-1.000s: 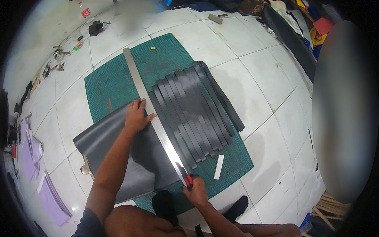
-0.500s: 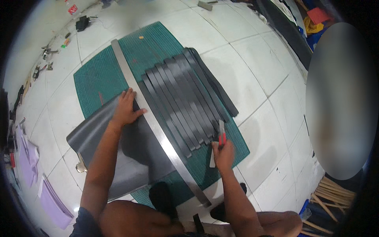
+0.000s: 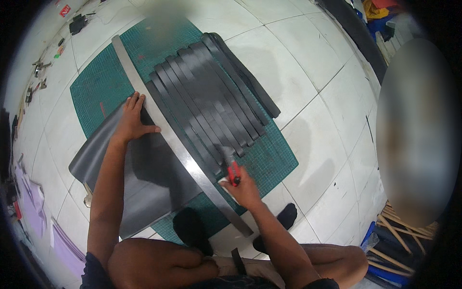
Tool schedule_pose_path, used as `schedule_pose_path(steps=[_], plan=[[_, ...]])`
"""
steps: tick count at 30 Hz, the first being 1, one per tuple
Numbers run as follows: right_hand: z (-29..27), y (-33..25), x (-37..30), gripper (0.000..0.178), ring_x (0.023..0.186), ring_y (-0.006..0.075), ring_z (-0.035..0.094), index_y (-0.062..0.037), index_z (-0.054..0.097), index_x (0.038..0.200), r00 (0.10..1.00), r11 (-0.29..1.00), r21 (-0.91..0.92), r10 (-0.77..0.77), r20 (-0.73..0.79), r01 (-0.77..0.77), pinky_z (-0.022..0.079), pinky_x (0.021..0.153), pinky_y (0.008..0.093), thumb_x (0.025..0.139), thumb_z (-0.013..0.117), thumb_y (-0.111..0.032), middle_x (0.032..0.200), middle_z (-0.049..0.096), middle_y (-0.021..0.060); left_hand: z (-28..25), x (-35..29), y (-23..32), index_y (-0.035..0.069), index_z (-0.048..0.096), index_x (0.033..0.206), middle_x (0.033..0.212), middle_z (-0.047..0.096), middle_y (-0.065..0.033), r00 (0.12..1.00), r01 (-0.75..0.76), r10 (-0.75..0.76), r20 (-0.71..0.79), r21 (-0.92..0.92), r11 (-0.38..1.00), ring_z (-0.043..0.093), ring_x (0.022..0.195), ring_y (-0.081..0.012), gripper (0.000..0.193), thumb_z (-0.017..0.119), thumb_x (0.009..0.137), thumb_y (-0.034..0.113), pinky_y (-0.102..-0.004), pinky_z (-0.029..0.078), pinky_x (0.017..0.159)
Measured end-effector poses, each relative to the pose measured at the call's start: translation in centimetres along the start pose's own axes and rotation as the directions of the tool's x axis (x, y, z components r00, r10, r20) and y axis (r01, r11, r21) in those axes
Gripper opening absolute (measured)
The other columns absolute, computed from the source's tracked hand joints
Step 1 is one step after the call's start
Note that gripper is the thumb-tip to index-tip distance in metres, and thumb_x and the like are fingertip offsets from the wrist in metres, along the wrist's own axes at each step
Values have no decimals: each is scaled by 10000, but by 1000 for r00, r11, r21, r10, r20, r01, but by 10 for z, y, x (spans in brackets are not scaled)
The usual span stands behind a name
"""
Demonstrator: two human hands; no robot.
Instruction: The person cuts strips of black material from a roll on a green cutting mat using a utility knife and a long metal ruler to guide the blade.
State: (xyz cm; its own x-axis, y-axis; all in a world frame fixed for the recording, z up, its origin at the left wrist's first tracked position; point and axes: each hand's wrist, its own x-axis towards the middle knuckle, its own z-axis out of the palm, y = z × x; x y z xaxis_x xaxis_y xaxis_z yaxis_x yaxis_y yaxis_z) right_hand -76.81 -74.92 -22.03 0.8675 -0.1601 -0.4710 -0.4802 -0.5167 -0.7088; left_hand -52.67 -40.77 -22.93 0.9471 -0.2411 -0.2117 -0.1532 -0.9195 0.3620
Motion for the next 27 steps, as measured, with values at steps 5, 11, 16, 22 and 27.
schedule_pose_path(steps=[5, 11, 16, 22, 27], plan=[[17, -5, -2, 440, 893, 270, 716, -46, 564, 1054, 999, 997, 63, 41, -4, -40, 545, 792, 387, 828, 845, -298, 956, 713, 124, 4, 1, 5, 2, 331, 1540, 1627, 248, -237, 999, -32, 32, -28, -7, 999, 203, 1506, -458, 1290, 960, 521, 480, -524, 245, 1226], [20, -3, 0, 433, 893, 271, 718, -45, 583, 1077, 998, 998, 11, 55, 44, -55, 547, 801, 389, 823, 849, -273, 986, 725, 124, 8, -1, 1, 4, 344, 1532, 1617, 275, -236, 997, -40, 36, -70, -54, 998, 212, 1507, -447, 1270, 954, 526, 483, -513, 235, 1229], [15, -13, 0, 448, 879, 257, 712, -46, 589, 1104, 993, 996, 13, 84, 88, -86, 549, 802, 387, 817, 852, -269, 973, 723, 109, 9, -2, -3, 9, 351, 1531, 1617, 279, -236, 994, -58, 54, -97, -35, 998, 212, 1510, -437, 1277, 945, 514, 502, -509, 230, 1231], [17, -7, 1, 466, 870, 251, 707, -37, 590, 1113, 990, 995, 8, 95, 102, -97, 545, 802, 386, 812, 856, -272, 963, 722, 106, 8, -3, 1, 7, 354, 1530, 1618, 279, -230, 997, -34, 30, -78, -56, 998, 201, 1514, -433, 1286, 954, 496, 481, -510, 223, 1240], [19, -8, -3, 459, 859, 256, 705, -35, 589, 1077, 996, 997, 26, 70, 53, -72, 545, 796, 384, 805, 861, -286, 945, 717, 107, 9, -3, 0, 7, 351, 1531, 1621, 277, -220, 996, -32, 30, -82, -29, 999, 204, 1515, -430, 1296, 959, 489, 480, -507, 235, 1238]])
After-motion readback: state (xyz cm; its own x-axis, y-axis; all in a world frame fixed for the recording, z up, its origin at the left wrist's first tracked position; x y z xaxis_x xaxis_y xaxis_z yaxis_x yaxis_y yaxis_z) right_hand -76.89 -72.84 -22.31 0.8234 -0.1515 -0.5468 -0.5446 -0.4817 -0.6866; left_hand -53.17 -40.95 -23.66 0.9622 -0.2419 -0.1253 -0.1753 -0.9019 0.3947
